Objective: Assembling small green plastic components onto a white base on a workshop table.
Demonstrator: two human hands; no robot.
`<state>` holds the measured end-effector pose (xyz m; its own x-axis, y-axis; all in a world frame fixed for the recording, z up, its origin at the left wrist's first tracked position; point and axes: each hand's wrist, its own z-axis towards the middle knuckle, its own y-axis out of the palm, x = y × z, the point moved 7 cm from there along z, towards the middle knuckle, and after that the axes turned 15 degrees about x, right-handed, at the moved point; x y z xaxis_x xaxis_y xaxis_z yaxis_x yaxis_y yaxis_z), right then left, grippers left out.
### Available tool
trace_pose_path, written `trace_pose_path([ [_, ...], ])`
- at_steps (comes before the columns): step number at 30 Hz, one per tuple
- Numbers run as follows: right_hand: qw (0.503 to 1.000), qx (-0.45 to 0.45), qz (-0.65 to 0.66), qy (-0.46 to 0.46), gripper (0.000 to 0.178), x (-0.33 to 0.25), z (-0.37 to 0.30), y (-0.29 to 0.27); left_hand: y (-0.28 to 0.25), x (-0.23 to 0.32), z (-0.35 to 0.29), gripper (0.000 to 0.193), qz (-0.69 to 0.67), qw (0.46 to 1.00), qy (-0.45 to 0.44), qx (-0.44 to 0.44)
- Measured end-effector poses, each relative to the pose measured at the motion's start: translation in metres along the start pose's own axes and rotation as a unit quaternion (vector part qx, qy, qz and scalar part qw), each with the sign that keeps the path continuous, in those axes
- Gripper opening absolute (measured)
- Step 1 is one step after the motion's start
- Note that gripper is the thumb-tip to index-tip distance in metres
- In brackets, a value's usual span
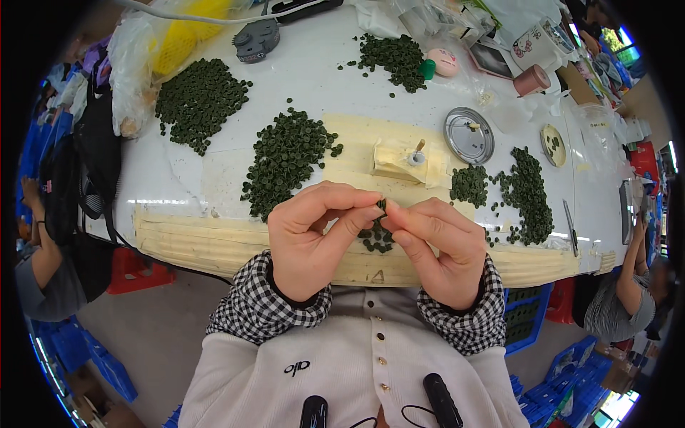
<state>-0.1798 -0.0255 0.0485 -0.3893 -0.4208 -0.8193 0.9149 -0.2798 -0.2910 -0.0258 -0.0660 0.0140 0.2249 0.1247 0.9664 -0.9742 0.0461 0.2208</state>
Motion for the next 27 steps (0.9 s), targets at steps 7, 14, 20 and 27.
trace_pose_path([
  [7,0.965,0.106,-0.219,-0.098,0.025,-0.012,0.041,-0.028,-0.002,0.004,0.000,0.019,0.025,1.000,0.019,0.002],
  [14,0.954,0.040,-0.282,-0.097,0.016,0.006,0.060,-0.017,0.001,0.008,0.001,0.017,0.052,0.998,0.046,-0.009],
  [20,0.960,0.076,-0.240,-0.124,0.012,-0.003,0.057,-0.023,0.000,0.008,0.002,0.018,0.082,0.994,0.071,0.000],
  [27,0.995,0.010,-0.037,-0.088,0.010,-0.026,0.045,-0.017,0.002,0.013,0.002,0.019,0.113,0.987,0.113,-0.001],
])
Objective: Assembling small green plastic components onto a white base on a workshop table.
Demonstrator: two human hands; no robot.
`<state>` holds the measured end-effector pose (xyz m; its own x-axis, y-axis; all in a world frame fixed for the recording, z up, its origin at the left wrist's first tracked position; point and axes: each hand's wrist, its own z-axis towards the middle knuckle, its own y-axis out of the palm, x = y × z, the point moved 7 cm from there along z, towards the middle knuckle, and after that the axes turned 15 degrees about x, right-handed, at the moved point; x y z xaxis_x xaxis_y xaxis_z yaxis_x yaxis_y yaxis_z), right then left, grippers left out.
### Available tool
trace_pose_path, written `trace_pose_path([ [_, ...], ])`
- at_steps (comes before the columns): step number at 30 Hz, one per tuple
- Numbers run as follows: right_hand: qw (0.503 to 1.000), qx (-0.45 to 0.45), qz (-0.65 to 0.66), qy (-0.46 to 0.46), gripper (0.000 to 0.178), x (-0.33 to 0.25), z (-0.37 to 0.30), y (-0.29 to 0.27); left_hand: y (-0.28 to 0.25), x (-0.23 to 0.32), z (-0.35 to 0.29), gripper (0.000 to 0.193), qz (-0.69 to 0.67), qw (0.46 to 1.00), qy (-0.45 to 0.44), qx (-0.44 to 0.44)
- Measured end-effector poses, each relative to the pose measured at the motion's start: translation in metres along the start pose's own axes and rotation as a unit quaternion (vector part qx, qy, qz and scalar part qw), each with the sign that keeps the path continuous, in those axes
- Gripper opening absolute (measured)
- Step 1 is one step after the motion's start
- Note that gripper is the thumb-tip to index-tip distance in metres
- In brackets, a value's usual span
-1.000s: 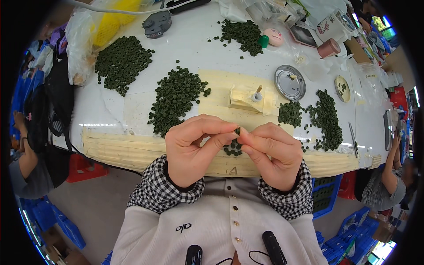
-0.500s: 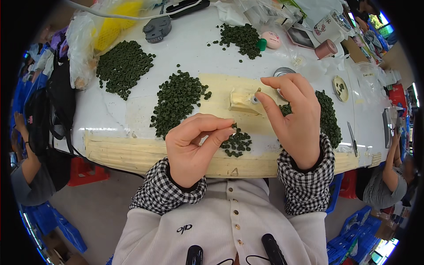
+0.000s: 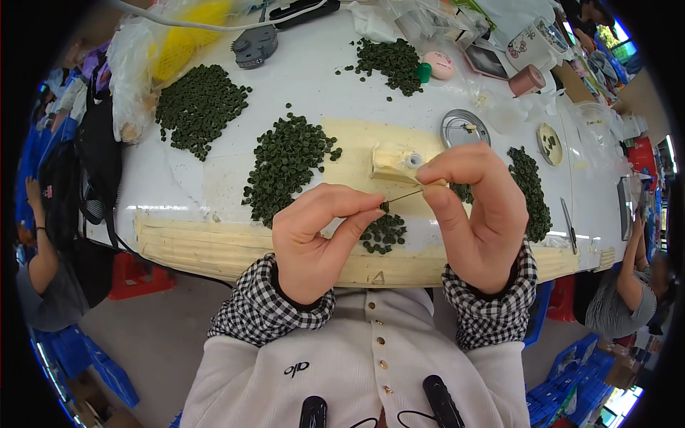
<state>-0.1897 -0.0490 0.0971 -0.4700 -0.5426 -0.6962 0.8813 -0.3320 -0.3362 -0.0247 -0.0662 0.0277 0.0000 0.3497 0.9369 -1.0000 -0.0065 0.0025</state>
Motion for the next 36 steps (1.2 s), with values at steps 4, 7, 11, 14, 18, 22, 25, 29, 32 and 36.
trace_pose_path([
  [4,0.994,-0.043,0.061,0.077,0.013,0.011,-0.006,0.010,0.001,0.002,0.001,0.018,0.007,1.000,0.005,-0.001],
  [7,0.991,-0.055,0.080,0.088,0.013,0.012,-0.008,0.014,0.001,0.003,0.001,0.017,0.012,1.000,0.013,-0.006],
  [11,0.994,-0.070,0.065,0.061,0.014,0.012,-0.007,0.014,0.002,0.001,0.001,0.016,0.011,1.000,0.012,-0.004],
  [14,0.994,-0.073,0.059,0.056,0.014,0.011,-0.006,0.014,0.001,0.001,0.000,0.016,0.009,1.000,0.010,0.000],
  [18,0.995,-0.080,0.047,0.043,0.013,0.009,-0.006,0.015,0.001,0.002,0.001,0.016,0.010,1.000,0.012,0.000],
  [22,0.995,-0.051,0.062,0.061,0.012,0.013,-0.006,0.012,0.001,0.002,0.001,0.017,0.007,1.000,0.013,-0.001],
  [25,0.997,0.039,0.044,0.056,0.009,0.020,-0.004,0.002,0.001,0.002,0.000,0.018,0.011,1.000,0.011,-0.001],
  [29,0.988,0.104,-0.112,-0.038,0.009,0.024,0.005,-0.003,0.000,0.001,0.000,0.018,0.016,1.000,0.012,-0.001],
  [32,0.980,0.061,-0.186,-0.041,0.010,0.029,0.003,0.003,0.000,-0.001,-0.001,0.018,0.014,1.000,0.006,0.000],
  [36,0.972,0.045,-0.222,-0.055,0.013,0.026,0.002,0.003,0.001,0.001,0.001,0.018,0.008,1.000,0.009,0.005],
])
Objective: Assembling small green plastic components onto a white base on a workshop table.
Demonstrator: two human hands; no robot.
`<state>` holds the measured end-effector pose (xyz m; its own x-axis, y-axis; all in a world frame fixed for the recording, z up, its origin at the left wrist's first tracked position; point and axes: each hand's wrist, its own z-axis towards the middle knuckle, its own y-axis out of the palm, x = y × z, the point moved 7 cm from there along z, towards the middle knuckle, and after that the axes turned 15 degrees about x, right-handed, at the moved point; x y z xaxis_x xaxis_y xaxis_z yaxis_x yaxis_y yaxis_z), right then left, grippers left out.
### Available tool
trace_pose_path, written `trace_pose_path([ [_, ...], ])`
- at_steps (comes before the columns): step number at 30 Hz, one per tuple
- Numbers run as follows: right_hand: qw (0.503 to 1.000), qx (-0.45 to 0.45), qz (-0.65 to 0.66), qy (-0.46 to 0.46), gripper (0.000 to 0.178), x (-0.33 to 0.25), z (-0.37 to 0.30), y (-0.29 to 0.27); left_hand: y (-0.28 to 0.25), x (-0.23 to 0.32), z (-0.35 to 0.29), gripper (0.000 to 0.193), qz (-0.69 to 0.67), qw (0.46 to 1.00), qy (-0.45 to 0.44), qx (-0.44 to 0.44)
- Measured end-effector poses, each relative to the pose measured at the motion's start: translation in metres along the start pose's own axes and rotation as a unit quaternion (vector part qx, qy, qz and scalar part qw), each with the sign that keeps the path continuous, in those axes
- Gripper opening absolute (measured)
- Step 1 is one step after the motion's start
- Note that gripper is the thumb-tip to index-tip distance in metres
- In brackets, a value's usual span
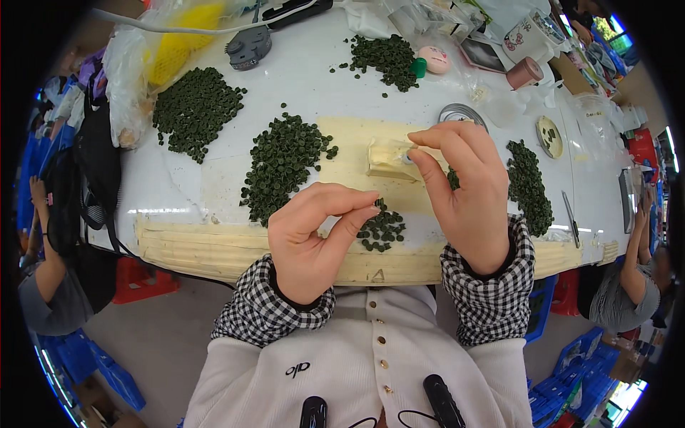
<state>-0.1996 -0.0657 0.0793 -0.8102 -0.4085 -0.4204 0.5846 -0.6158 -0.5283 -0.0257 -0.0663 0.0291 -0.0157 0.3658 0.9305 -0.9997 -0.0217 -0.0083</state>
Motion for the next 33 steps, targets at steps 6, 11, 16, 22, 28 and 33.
trace_pose_path([
  [6,0.994,-0.046,0.073,0.068,0.025,-0.020,-0.014,-0.020,-0.001,-0.001,-0.001,0.018,0.001,1.000,-0.005,0.007],
  [11,0.975,-0.083,0.171,0.114,0.036,-0.025,-0.042,-0.007,-0.001,-0.001,-0.001,0.019,0.004,1.000,0.001,0.003],
  [16,0.970,-0.079,0.197,0.122,0.037,-0.029,-0.048,-0.003,-0.001,0.001,0.000,0.020,0.008,1.000,0.013,-0.003],
  [22,0.973,-0.079,0.193,0.101,0.039,-0.026,-0.050,-0.005,0.004,0.001,-0.001,0.020,0.019,1.000,0.013,-0.021],
  [28,0.992,-0.027,0.008,0.120,0.021,0.006,-0.046,-0.039,-0.002,0.007,0.006,0.014,0.127,0.990,0.037,-0.043],
  [33,0.988,-0.077,-0.110,0.076,0.016,0.015,-0.068,-0.048,-0.011,0.004,0.009,0.010,0.251,0.962,0.059,-0.089],
])
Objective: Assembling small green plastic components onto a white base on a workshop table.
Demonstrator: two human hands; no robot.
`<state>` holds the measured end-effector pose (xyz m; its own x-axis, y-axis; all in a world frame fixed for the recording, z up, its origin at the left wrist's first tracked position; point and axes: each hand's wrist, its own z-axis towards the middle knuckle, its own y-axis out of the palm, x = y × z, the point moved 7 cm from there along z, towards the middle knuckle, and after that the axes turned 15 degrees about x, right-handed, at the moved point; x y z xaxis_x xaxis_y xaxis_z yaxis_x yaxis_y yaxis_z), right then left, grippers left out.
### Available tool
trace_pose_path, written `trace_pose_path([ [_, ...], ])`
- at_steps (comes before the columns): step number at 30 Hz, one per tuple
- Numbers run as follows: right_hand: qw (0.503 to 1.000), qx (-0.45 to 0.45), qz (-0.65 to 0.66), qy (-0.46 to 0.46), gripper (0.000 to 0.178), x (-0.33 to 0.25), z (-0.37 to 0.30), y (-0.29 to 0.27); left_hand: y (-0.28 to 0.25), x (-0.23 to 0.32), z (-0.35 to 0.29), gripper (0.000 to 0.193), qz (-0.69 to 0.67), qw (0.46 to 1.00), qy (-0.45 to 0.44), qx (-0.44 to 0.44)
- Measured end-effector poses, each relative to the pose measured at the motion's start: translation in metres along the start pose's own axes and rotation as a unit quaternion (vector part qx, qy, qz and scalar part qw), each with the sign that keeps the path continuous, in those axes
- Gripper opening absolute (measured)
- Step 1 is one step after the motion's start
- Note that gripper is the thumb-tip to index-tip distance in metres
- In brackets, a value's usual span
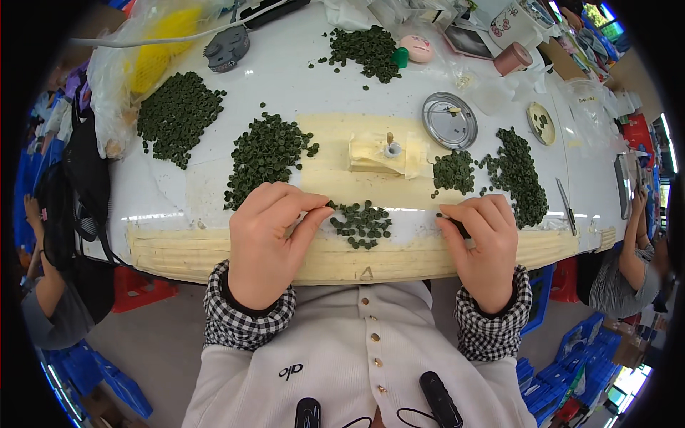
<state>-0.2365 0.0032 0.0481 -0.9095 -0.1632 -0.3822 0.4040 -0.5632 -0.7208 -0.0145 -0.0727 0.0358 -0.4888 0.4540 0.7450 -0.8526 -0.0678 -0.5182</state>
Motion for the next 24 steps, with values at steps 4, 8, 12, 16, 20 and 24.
trace_pose_path([
  [4,0.999,0.008,-0.029,-0.040,0.017,-0.003,-0.006,0.007,0.005,0.002,-0.003,0.012,0.041,0.995,0.080,-0.031],
  [8,0.999,0.023,0.010,-0.037,0.017,-0.006,-0.002,0.012,0.003,-0.001,-0.002,0.011,0.040,0.997,0.049,-0.032],
  [12,0.995,0.039,0.094,0.025,0.020,-0.006,-0.003,0.011,-0.013,-0.008,0.006,0.009,0.103,0.992,0.047,0.056],
  [16,0.993,0.063,0.103,0.019,0.023,-0.015,0.001,0.010,-0.018,-0.008,0.010,0.010,0.180,0.975,0.079,0.103],
  [20,0.990,0.069,0.126,0.006,0.023,-0.021,0.000,0.014,-0.007,-0.002,0.010,0.010,0.217,0.964,0.103,0.116],
  [24,0.986,0.071,0.152,-0.004,0.022,-0.029,0.001,0.016,-0.001,-0.004,0.010,0.010,0.247,0.957,0.111,0.103],
])
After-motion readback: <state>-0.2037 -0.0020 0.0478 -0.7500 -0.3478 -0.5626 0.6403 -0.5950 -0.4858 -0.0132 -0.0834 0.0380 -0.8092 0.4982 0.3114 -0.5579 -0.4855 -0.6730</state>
